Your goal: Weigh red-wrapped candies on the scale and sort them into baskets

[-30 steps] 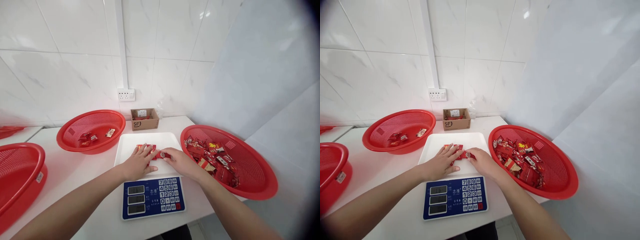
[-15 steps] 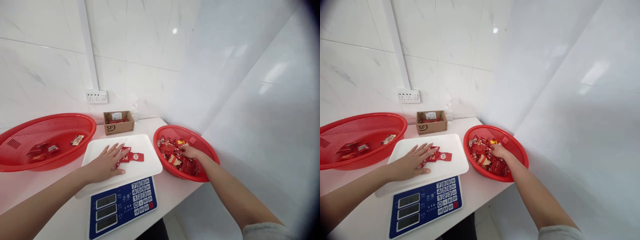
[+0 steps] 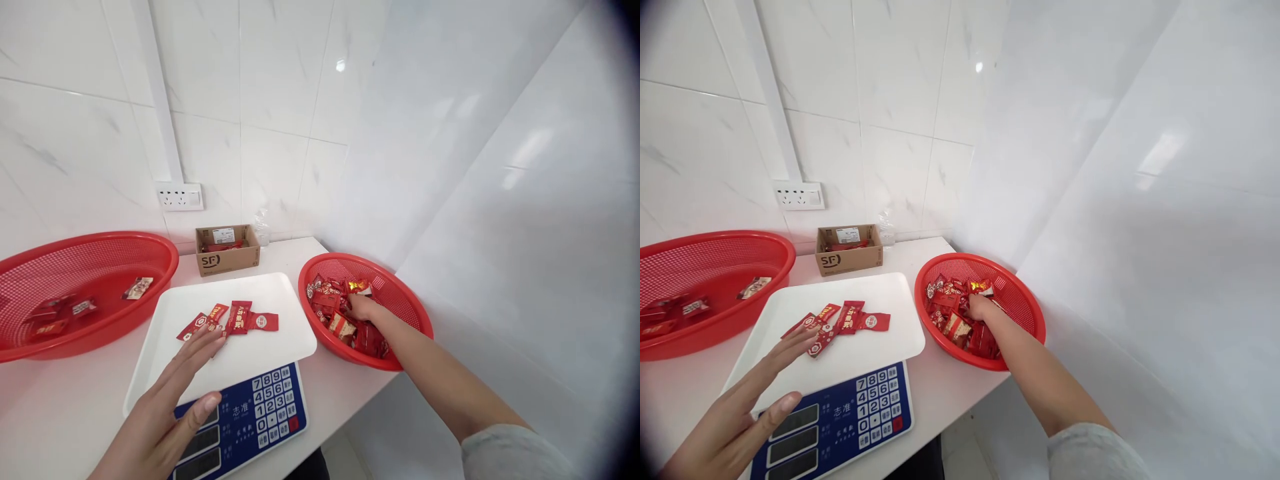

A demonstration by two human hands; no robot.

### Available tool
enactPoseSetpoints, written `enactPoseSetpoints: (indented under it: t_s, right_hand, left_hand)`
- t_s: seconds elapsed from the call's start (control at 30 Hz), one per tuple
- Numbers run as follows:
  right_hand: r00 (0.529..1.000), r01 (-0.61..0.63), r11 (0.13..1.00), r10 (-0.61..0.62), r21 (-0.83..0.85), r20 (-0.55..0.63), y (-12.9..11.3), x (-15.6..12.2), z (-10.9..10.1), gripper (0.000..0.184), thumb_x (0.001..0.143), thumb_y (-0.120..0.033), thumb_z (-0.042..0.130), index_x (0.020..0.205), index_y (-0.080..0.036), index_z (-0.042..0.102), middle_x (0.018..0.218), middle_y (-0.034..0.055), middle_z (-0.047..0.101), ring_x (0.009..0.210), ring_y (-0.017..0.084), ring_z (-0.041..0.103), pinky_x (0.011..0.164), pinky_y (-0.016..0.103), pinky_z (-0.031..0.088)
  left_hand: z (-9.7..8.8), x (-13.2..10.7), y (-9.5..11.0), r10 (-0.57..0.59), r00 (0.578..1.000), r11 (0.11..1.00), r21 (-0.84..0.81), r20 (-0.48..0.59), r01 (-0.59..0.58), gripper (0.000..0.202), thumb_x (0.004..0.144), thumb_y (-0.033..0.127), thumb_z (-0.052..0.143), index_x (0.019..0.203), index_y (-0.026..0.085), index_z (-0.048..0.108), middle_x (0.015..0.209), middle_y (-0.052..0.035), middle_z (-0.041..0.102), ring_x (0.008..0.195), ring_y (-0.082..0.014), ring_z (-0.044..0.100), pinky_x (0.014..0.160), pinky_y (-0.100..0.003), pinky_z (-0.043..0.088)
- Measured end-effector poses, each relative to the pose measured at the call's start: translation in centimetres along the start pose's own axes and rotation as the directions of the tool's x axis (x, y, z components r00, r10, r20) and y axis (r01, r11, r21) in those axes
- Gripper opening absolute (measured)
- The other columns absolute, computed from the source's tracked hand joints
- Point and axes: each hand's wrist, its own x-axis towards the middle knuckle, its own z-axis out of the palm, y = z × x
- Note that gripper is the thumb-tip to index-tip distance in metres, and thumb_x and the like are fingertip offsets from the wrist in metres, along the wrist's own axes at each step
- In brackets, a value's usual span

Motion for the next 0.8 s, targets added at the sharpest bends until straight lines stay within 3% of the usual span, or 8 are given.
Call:
enactPoseSetpoints:
  t_s: [0.2,0.4,0.6,0.8]
  right_hand:
    - [0.999,-0.035,0.998,0.035,0.050,-0.002,0.5,-0.1,-1.0,0.031,0.089,-0.033,0.055,0.116,-0.017,0.055,0.117,0.0078,0.058,0.097,0.019,0.060,0.081,0.040,0.051]
    - [0.996,-0.057,0.994,0.063,0.089,-0.070,1.0,-0.2,-2.3,0.032,0.089,-0.034,0.054,0.116,-0.017,0.055,0.117,0.0075,0.058,0.098,0.020,0.059,0.082,0.041,0.050]
    - [0.995,-0.096,0.994,0.094,0.055,0.043,0.4,0.1,-1.0,0.031,0.089,-0.033,0.054,0.115,-0.017,0.056,0.116,0.0074,0.058,0.096,0.019,0.060,0.081,0.040,0.051]
    - [0.994,-0.095,0.995,0.092,0.044,0.062,0.2,0.5,-0.2,0.032,0.089,-0.033,0.055,0.116,-0.017,0.055,0.117,0.0078,0.057,0.098,0.020,0.059,0.082,0.041,0.050]
  left_hand:
    - [0.2,-2.2,-2.0,-0.141,0.990,0.990,-0.007,-0.016,0.141,0.045,0.091,0.040,0.040,0.136,0.040,0.034,0.143,0.0029,0.043,0.131,-0.0236,0.040,0.092,-0.040,0.051]
    - [-0.1,-2.9,-2.7,-0.197,0.980,0.980,-0.019,-0.037,0.197,0.042,0.091,0.042,0.040,0.133,0.039,0.037,0.140,0.0031,0.046,0.131,-0.0235,0.041,0.092,-0.038,0.052]
    - [-0.1,-3.3,-2.6,-0.204,0.978,0.979,-0.026,-0.051,0.202,0.041,0.090,0.043,0.042,0.131,0.039,0.041,0.137,0.0041,0.049,0.129,-0.0237,0.043,0.086,-0.034,0.055]
    - [-0.1,-3.4,-2.3,-0.201,0.979,0.979,-0.030,-0.045,0.200,0.040,0.090,0.041,0.044,0.129,0.039,0.042,0.137,0.0047,0.049,0.128,-0.0227,0.045,0.086,-0.033,0.055]
